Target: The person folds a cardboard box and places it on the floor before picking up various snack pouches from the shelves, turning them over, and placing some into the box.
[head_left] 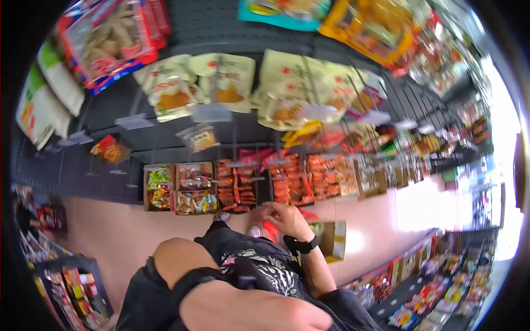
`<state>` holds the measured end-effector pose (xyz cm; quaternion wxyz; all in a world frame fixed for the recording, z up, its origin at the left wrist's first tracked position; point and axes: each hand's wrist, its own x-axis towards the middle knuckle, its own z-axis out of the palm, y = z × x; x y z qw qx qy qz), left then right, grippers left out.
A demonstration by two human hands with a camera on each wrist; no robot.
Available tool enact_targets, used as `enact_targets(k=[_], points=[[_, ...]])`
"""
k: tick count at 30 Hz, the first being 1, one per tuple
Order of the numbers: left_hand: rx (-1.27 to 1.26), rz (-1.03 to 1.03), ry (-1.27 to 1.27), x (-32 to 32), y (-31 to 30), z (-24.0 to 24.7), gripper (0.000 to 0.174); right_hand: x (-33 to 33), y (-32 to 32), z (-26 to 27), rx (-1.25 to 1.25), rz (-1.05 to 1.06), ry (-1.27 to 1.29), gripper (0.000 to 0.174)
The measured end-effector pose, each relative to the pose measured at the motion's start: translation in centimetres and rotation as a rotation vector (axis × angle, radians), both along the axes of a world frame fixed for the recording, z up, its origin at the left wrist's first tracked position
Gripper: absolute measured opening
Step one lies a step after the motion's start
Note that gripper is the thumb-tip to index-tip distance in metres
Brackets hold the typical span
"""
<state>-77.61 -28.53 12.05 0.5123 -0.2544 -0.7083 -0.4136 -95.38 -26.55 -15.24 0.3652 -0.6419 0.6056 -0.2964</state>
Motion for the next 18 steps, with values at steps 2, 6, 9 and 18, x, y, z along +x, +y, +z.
enact_targets(k=[2,6,9,18], points=[[0.116,0.000,-0.046,1.5,0.0,0.9,0.028,1.6,-2.9,1.8,-0.071,0.080,-0.006,0.031],[-0.003,0.057,0.078,5.6,-2.3,0.3,0.019,4.9,-11.7,4.7,-0.345,-0.120,-0.021,0.031],[-0.022,-0.040,0.025,10.9,-5.6,0.6,0.012,6.7,-17.8,4.9,-0.400,-0.401,0.022,0.047],[0.566,0.498,-0.888,19.5,-13.1,-19.2,0.017,7.9,-28.2,0.7,-0.744,-0.681,-0.121,0.075]])
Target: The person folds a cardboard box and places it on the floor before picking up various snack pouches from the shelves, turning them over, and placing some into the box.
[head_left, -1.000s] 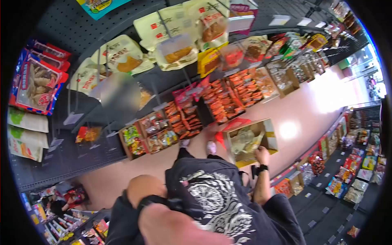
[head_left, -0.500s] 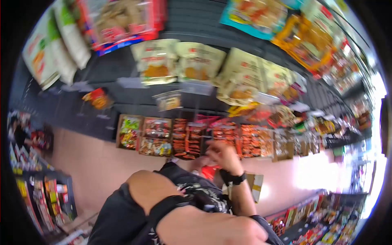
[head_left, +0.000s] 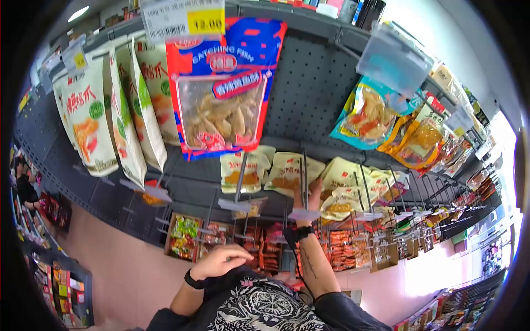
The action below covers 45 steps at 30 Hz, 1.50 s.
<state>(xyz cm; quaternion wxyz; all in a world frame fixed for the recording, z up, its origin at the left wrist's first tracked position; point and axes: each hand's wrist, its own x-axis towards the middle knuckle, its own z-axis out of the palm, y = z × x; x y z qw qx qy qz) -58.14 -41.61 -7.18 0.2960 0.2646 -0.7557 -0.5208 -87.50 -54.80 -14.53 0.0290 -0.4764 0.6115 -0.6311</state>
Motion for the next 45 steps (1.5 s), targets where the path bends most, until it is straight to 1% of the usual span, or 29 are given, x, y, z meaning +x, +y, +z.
enact_targets(k=[1,2,3,4,5,8,9,11,13,15,17,19,20,21,23,25,28,29,31,32,33,34,35,37,39,40,41,42,45], points=[[0.093,-0.051,0.059,0.7,-0.3,-1.2,0.017,0.6,0.8,1.3,0.059,0.007,-0.184,0.065],[0.239,-0.046,0.104,1.1,-0.5,-2.1,0.018,0.8,1.7,2.2,0.151,-0.016,-0.131,0.057],[0.237,-0.027,0.079,1.2,-0.9,-2.3,0.019,0.9,2.4,2.6,0.246,-0.040,-0.079,0.050],[0.227,-0.030,0.083,1.0,-1.6,-2.3,0.019,1.0,2.7,1.6,0.152,-0.062,-0.097,0.038],[0.218,-0.034,0.089,0.7,-2.3,-2.3,0.020,0.1,2.0,-0.9,-0.049,-0.100,0.068,0.039],[0.364,-0.055,0.114,0.0,-4.2,-2.4,0.020,1.7,4.8,2.7,-0.008,-0.140,-0.066,0.030],[0.364,-0.077,0.111,-0.2,-4.8,-2.6,0.020,1.7,5.7,3.1,0.048,-0.051,-0.131,0.028],[0.541,-0.054,0.239,-0.5,-6.2,-3.0,0.019,1.5,8.3,4.1,0.164,0.101,-0.196,0.021],[0.511,-0.049,0.262,-1.6,-7.1,-3.9,0.022,2.5,10.7,6.3,0.069,0.205,-0.414,0.017],[0.324,0.240,0.442,-3.9,-7.3,-4.8,0.028,2.8,13.2,7.1,0.081,0.210,-0.577,0.017],[0.262,0.177,0.401,-4.7,-7.2,-4.5,0.034,3.3,15.1,8.3,0.045,0.291,-0.788,0.015],[0.398,-0.097,0.333,-4.6,-6.3,-3.7,0.033,3.4,16.6,8.6,0.045,0.370,-0.876,0.016],[0.578,-0.140,0.368,-4.5,-5.4,-2.8,0.024,3.1,17.2,8.4,0.061,0.385,-0.881,0.017],[0.591,-0.161,0.348,-4.4,-5.1,-2.2,0.024,2.9,17.8,8.3,0.080,0.403,-0.889,0.018],[0.404,-0.144,0.136,-4.3,-4.7,-1.1,0.015,2.6,18.9,8.6,0.095,0.400,-0.893,0.018],[0.472,-0.121,0.142,-4.8,-4.0,0.2,0.012,2.1,20.0,8.7,0.102,0.397,-0.893,0.019],[0.238,-0.273,0.082,-5.3,-3.7,0.8,0.009,1.2,21.9,8.8,0.217,0.518,-0.924,0.021],[0.255,-0.315,0.057,-5.8,-3.3,0.4,0.009,0.4,22.8,9.2,0.359,0.493,-0.797,0.026],[0.357,-0.236,-0.036,-6.5,-2.1,-0.9,0.010,-0.8,24.2,11.0,0.513,0.503,-0.782,0.030],[0.389,-0.189,-0.060,-7.1,-1.3,-1.9,0.010,-1.5,24.9,9.4,0.501,0.514,-0.677,0.029],[0.365,-0.200,-0.203,-7.8,-0.8,-1.8,0.011,-2.5,25.9,7.8,0.496,0.531,-0.566,0.028],[0.362,-0.222,-0.231,-8.5,-0.3,-2.4,0.011,-3.7,27.2,7.8,0.559,0.571,-0.582,0.025],[0.360,-0.233,-0.249,-9.2,0.2,-3.1,0.011,-4.9,28.5,7.2,0.588,0.568,-0.434,0.024],[0.412,-0.226,-0.124,-11.7,2.1,-3.3,0.010,-7.9,32.1,7.2,0.589,0.413,-0.326,0.024],[0.375,-0.255,-0.133,-13.6,2.9,-2.2,0.011,-10.5,36.2,6.5,0.665,0.123,-0.452,0.021],[0.404,-0.242,-0.150,-14.3,3.3,-1.9,0.012,-11.0,37.0,6.6,0.653,0.123,-0.441,0.020],[0.432,-0.229,-0.167,-14.8,3.7,-1.8,0.013,-13.4,40.0,5.2,0.787,-0.099,-0.340,0.020],[0.488,-0.248,-0.130,-15.2,4.1,-2.5,0.015,-14.4,41.5,4.9,0.874,-0.164,-0.290,0.022],[0.615,-0.296,-0.130,-16.5,5.2,-2.8,0.015,-17.5,46.2,-3.4,0.881,-0.425,-0.166,0.024]])
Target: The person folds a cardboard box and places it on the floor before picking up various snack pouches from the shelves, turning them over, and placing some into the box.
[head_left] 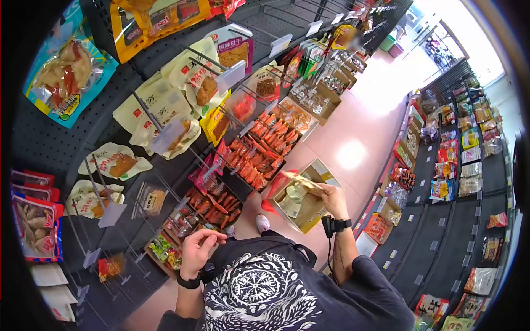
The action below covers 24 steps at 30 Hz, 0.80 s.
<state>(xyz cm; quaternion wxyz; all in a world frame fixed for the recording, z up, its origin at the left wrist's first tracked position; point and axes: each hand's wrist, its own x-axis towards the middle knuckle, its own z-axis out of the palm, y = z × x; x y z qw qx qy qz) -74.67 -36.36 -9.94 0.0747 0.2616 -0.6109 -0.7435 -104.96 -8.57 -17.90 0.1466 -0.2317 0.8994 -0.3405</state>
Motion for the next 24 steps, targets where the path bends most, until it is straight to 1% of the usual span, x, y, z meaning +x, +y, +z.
enact_targets(k=[1,2,3,4,6,7,8,9,10,11,12,14,16,18,20,22,23,24], points=[[0.001,-0.029,-0.007,-0.4,0.4,0.3,0.016,-0.6,1.1,-2.5,0.000,0.013,-0.009,0.024],[-0.002,-0.012,-0.014,-0.9,0.9,0.6,0.016,-1.2,1.9,-4.9,-0.015,-0.033,0.027,0.026],[-0.019,-0.036,-0.020,-1.2,1.3,0.9,0.016,-1.5,2.7,-7.0,-0.033,-0.078,0.059,0.027],[-0.037,-0.059,-0.027,-1.2,1.7,1.2,0.016,-1.7,3.3,-8.8,-0.041,-0.058,0.049,0.027],[-0.061,0.005,-0.020,-1.0,2.5,1.0,0.017,-2.6,3.9,-11.7,0.045,-0.109,0.174,0.030],[-0.063,0.000,-0.024,-1.0,2.7,1.1,0.016,-2.8,4.3,-13.2,0.041,-0.119,0.135,0.035],[-0.074,0.017,-0.032,-0.5,2.7,1.3,0.016,-3.0,4.5,-14.7,0.097,-0.080,0.172,0.039],[-0.132,-0.011,-0.054,0.5,2.5,0.7,0.016,-2.8,4.5,-15.7,0.151,-0.065,0.134,0.045],[-0.190,-0.033,-0.079,1.4,2.2,0.2,0.016,-2.6,4.5,-16.6,0.137,-0.039,0.111,0.049],[-0.287,0.006,-0.059,2.0,1.9,0.5,0.016,-2.7,3.4,-15.8,0.157,-0.008,0.014,0.049],[-0.374,0.026,-0.046,2.2,2.0,0.6,0.017,-2.8,2.1,-14.5,0.203,0.089,-0.051,0.043],[-0.435,0.117,-0.027,3.1,1.5,0.4,0.017,-2.0,-1.3,-13.1,0.061,0.198,-0.339,0.041],[-0.285,0.157,-0.070,3.7,1.0,0.6,0.018,1.4,-7.2,-7.1,-0.092,0.356,-0.454,0.038],[-0.328,0.202,-0.027,4.4,-0.2,0.1,0.018,3.8,-12.7,-3.4,-0.139,0.675,-0.315,0.034],[-0.337,0.243,0.004,5.1,-2.6,-0.5,0.016,6.4,-18.4,0.2,-0.175,0.790,-0.443,0.036],[-0.313,0.365,0.071,5.7,-5.2,-0.8,0.016,10.0,-23.7,3.9,-0.385,0.866,-0.488,0.046],[-0.415,0.431,0.054,6.0,-6.3,-1.2,0.018,11.4,-26.5,5.4,-0.414,0.812,-0.630,0.052],[-0.466,0.461,0.059,6.1,-7.2,-0.6,0.018,12.7,-28.9,6.6,-0.445,0.752,-0.770,0.058]])
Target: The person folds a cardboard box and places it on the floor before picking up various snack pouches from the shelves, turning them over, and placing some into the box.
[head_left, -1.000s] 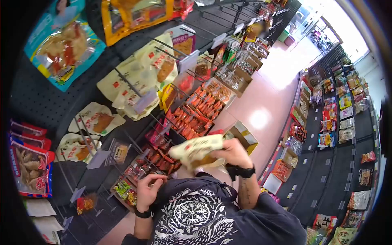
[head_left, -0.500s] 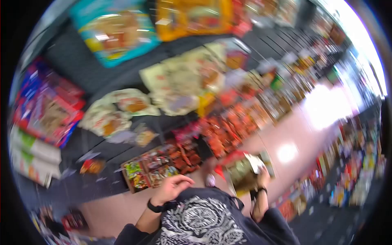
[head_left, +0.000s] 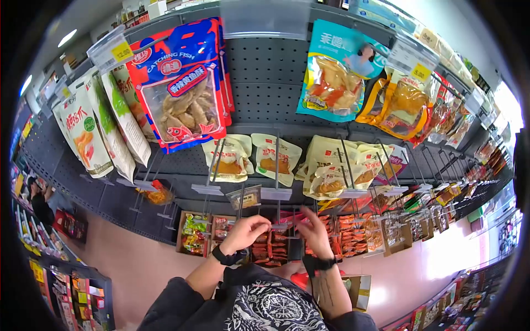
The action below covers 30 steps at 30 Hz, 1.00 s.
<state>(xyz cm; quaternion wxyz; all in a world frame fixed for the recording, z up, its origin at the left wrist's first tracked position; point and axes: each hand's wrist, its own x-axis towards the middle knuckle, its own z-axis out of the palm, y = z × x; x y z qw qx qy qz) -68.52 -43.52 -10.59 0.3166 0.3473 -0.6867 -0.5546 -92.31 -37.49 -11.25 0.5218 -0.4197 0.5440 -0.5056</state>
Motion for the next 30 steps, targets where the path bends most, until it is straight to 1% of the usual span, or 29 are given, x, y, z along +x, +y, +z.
enact_targets(k=[2,4,5,6,8,9,10,12,13,14,15,16,18,19,20,21,22,24,25,26,28,29,30], points=[[-0.055,0.027,0.015,0.4,-0.9,1.2,0.018,1.5,-5.1,-1.0,-0.055,-0.092,0.120,0.065],[-0.051,0.021,-0.004,1.2,-1.6,1.8,0.018,2.6,-9.4,-2.2,-0.085,-0.151,0.245,0.065],[-0.035,0.022,-0.033,1.6,-1.9,1.8,0.017,3.0,-10.9,-2.7,-0.188,-0.193,0.500,0.067],[-0.038,0.011,-0.027,2.1,-2.0,1.5,0.017,3.6,-11.8,-3.9,-0.188,-0.205,0.507,0.067],[-0.047,-0.046,0.002,3.4,-2.1,0.7,0.017,4.6,-14.4,-7.6,-0.422,-0.503,0.692,0.065],[0.017,-0.123,-0.014,4.3,-2.1,0.7,0.016,4.5,-15.8,-10.9,-0.391,-0.563,0.594,0.063],[0.053,-0.150,0.019,5.1,-2.2,0.4,0.016,5.4,-15.9,-10.0,-0.404,-0.567,0.603,0.063],[0.080,-0.136,0.057,6.4,-2.8,0.4,0.016,6.9,-16.5,-8.2,-0.045,-0.630,-0.491,0.052],[0.044,-0.118,0.053,7.0,-3.4,0.2,0.016,6.5,-17.3,-9.3,-0.059,-0.637,-0.492,0.052],[0.036,-0.132,0.054,7.3,-4.1,0.1,0.016,5.8,-18.1,-10.3,-0.124,-0.437,-0.685,0.039],[-0.003,-0.079,0.087,7.4,-4.8,0.0,0.016,5.4,-18.6,-10.6,-0.188,-0.230,-0.868,0.027],[-0.034,-0.027,0.118,7.6,-5.3,-0.4,0.015,5.3,-18.8,-11.1,-0.194,-0.246,-0.869,0.027],[-0.035,-0.039,0.101,7.5,-6.7,-1.9,0.018,5.8,-19.0,-12.1,0.016,-0.370,-0.961,0.022],[-0.075,0.016,0.032,7.4,-7.3,-2.4,0.022,6.2,-18.4,-11.7,0.056,-0.366,-0.943,0.022],[-0.121,0.071,-0.033,7.2,-8.0,-2.7,0.026,5.9,-16.4,-11.8,0.095,-0.223,-0.830,0.022],[-0.261,0.112,0.047,6.6,-8.4,-2.9,0.038,7.2,-14.7,-10.2,0.099,-0.311,-0.922,0.021],[-0.254,0.083,0.053,6.3,-8.9,-3.1,0.038,8.5,-12.4,-8.3,0.108,-0.411,-1.012,0.020],[-0.136,0.102,0.109,5.6,-9.2,-3.9,0.046,8.9,-8.1,-7.6,0.132,-0.308,-1.006,0.020],[-0.115,0.062,0.107,4.9,-8.8,-3.9,0.046,9.8,-6.2,-5.3,0.084,-0.317,-0.924,0.021],[-0.022,-0.035,0.210,4.4,-8.4,-3.3,0.048,10.4,-4.8,-3.4,0.097,-0.340,-0.915,0.016],[0.162,-0.232,0.413,3.3,-8.1,-1.6,0.051,10.3,-2.4,-0.8,0.049,-0.366,-0.827,0.029],[0.227,-0.298,0.344,3.5,-7.9,-1.5,0.049,10.1,-1.6,0.4,0.033,-0.413,-0.829,0.029],[0.241,-0.345,0.341,3.4,-7.7,-1.3,0.049,9.8,-1.0,1.6,-0.021,-0.383,-0.702,0.032]])
